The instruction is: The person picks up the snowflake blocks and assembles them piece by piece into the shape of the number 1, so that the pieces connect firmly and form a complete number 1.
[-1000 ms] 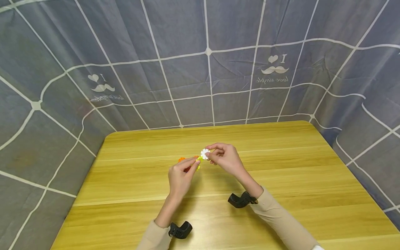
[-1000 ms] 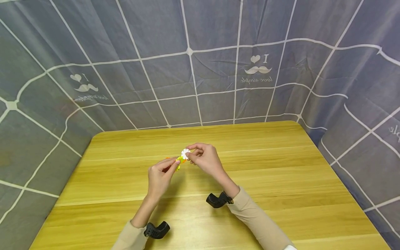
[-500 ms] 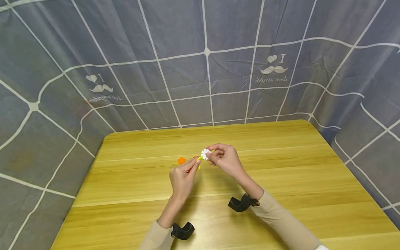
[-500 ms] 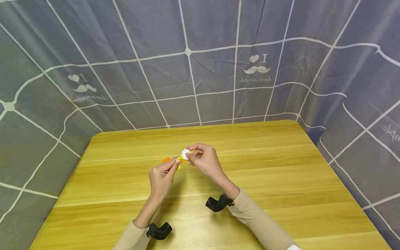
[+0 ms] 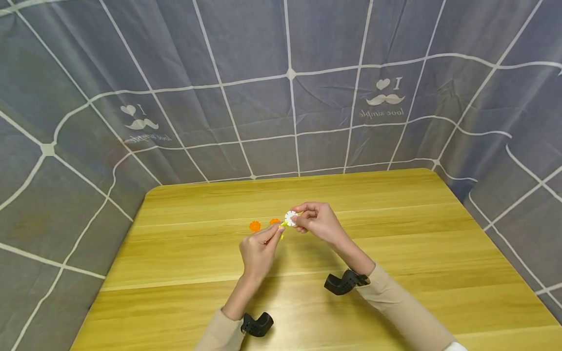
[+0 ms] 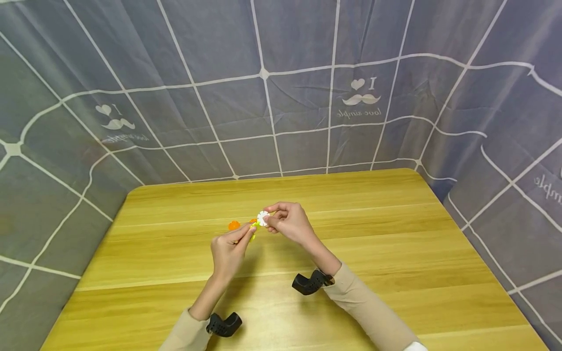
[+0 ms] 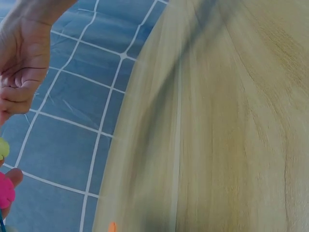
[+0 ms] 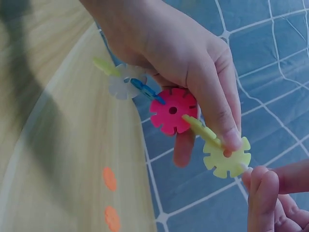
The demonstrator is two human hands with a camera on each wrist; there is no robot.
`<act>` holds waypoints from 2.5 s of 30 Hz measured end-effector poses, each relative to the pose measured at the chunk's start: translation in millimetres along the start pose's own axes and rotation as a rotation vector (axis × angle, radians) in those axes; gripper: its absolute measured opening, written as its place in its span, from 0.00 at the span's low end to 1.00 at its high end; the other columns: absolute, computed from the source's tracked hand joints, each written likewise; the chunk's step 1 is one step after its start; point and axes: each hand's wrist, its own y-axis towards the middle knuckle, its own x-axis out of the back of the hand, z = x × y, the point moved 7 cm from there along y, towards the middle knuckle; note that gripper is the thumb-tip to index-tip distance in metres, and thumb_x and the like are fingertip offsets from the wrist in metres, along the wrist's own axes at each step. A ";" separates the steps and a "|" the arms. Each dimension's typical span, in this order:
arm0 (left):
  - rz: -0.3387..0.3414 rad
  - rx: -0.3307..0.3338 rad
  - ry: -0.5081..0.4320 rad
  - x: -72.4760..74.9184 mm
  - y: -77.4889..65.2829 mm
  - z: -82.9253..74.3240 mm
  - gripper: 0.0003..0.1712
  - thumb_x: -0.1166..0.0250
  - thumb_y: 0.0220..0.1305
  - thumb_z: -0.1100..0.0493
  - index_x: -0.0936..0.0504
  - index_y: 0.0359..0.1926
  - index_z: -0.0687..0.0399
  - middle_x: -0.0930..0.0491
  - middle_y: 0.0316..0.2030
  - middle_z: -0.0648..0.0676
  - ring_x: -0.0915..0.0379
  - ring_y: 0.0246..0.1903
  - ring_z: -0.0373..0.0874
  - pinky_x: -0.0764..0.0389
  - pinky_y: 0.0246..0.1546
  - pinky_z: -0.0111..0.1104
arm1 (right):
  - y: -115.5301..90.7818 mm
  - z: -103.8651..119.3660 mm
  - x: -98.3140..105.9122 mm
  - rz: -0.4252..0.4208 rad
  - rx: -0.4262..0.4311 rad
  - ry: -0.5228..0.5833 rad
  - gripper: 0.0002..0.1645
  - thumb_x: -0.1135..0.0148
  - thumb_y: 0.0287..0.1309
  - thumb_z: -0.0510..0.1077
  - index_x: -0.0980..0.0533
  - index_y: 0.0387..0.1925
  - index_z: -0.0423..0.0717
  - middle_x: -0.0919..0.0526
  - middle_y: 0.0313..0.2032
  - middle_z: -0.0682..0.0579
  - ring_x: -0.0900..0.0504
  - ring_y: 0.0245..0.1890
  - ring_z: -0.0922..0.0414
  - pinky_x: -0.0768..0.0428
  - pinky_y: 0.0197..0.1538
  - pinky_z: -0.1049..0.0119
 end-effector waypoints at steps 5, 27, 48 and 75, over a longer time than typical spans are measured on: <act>-0.003 -0.037 0.060 1.3 -1.9 -2.4 0.08 0.27 0.51 0.63 0.11 0.33 0.63 0.14 0.31 0.60 0.15 0.26 0.47 0.21 0.20 0.26 | -1.8 -6.4 -3.6 0.022 -0.022 0.051 0.15 0.39 0.57 0.31 0.23 0.46 0.27 0.15 0.24 0.50 0.19 0.21 0.61 0.18 0.30 0.70; 0.111 0.209 -0.071 -3.9 7.5 9.5 0.09 0.30 0.57 0.58 0.11 0.36 0.58 0.12 0.30 0.55 0.33 0.16 0.32 0.32 0.17 0.21 | -1.4 -7.8 3.9 0.079 0.052 0.070 0.21 0.40 0.62 0.37 0.26 0.55 0.30 0.14 0.35 0.36 0.16 0.25 0.63 0.16 0.33 0.70; 0.214 0.285 -0.064 -7.5 3.2 18.7 0.19 0.27 0.53 0.51 0.13 0.44 0.55 0.13 0.36 0.58 0.52 0.12 0.28 0.47 0.12 0.21 | -2.9 -13.5 -4.9 0.115 0.016 0.058 0.21 0.41 0.62 0.37 0.26 0.55 0.32 0.14 0.33 0.37 0.16 0.27 0.59 0.16 0.35 0.67; 0.252 0.468 -0.115 -2.6 -4.6 35.1 0.17 0.29 0.55 0.52 0.13 0.45 0.53 0.15 0.35 0.56 0.40 0.14 0.33 0.44 0.12 0.22 | 2.5 -15.1 -6.9 0.105 0.047 -0.071 0.17 0.40 0.63 0.42 0.20 0.50 0.37 0.15 0.32 0.51 0.25 0.24 0.61 0.22 0.28 0.69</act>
